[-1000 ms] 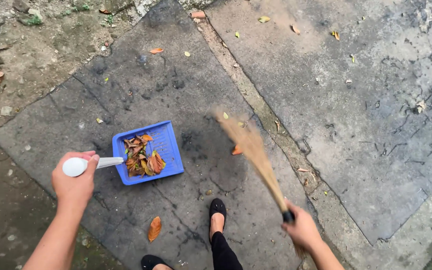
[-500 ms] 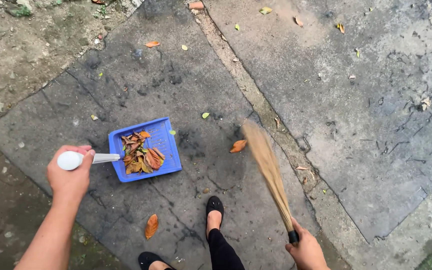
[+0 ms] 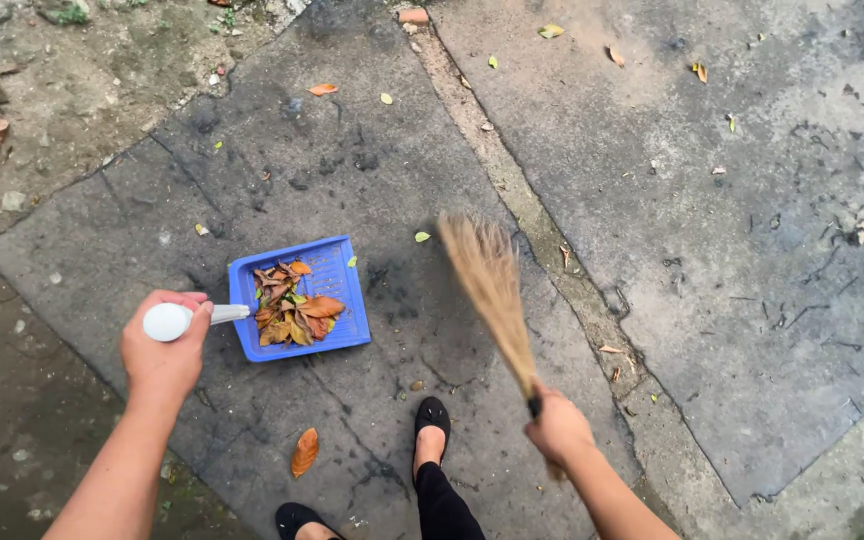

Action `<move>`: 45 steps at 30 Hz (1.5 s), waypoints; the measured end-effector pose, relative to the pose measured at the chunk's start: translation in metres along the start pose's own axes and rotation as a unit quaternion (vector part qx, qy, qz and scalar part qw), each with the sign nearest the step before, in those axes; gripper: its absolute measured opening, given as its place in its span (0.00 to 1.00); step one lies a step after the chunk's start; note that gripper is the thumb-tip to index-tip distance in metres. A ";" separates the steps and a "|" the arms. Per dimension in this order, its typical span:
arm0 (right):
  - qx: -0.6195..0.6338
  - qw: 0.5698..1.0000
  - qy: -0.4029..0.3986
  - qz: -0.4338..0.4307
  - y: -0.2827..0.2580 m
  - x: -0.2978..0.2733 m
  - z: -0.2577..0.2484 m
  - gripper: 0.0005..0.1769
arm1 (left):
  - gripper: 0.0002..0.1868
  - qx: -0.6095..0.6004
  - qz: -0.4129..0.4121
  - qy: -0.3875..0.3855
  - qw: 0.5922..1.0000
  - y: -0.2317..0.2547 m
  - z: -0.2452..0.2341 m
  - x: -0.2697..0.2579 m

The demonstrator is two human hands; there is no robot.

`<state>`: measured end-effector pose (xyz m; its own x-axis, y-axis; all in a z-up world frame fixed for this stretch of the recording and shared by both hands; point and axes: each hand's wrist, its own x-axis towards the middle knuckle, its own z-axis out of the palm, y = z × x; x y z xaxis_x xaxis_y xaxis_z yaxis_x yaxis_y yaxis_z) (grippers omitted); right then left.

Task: Sweep dry leaves into a dustpan and then transfer them into a green plastic basket.

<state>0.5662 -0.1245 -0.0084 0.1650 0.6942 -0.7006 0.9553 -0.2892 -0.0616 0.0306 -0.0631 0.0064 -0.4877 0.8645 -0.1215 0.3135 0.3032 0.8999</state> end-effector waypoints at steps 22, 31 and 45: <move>0.148 0.988 0.029 -0.025 -0.060 -0.218 0.118 0.49 | 0.08 -0.065 0.057 -0.054 0.995 -0.032 -0.152 -0.010; 0.207 0.969 -0.117 0.069 -0.179 -0.285 0.288 0.43 | 0.07 -0.001 0.057 -0.196 0.979 -0.063 -0.272 0.024; 0.332 0.920 -0.056 0.199 -0.218 -0.297 0.420 0.43 | 0.07 0.038 0.077 -0.260 0.962 -0.125 -0.260 0.059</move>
<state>0.2054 -0.5446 -0.0859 0.4066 0.3849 -0.8285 0.4577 -0.8707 -0.1799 -0.2492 -0.1543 -0.0044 0.0359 0.9792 -0.1995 0.4179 0.1666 0.8931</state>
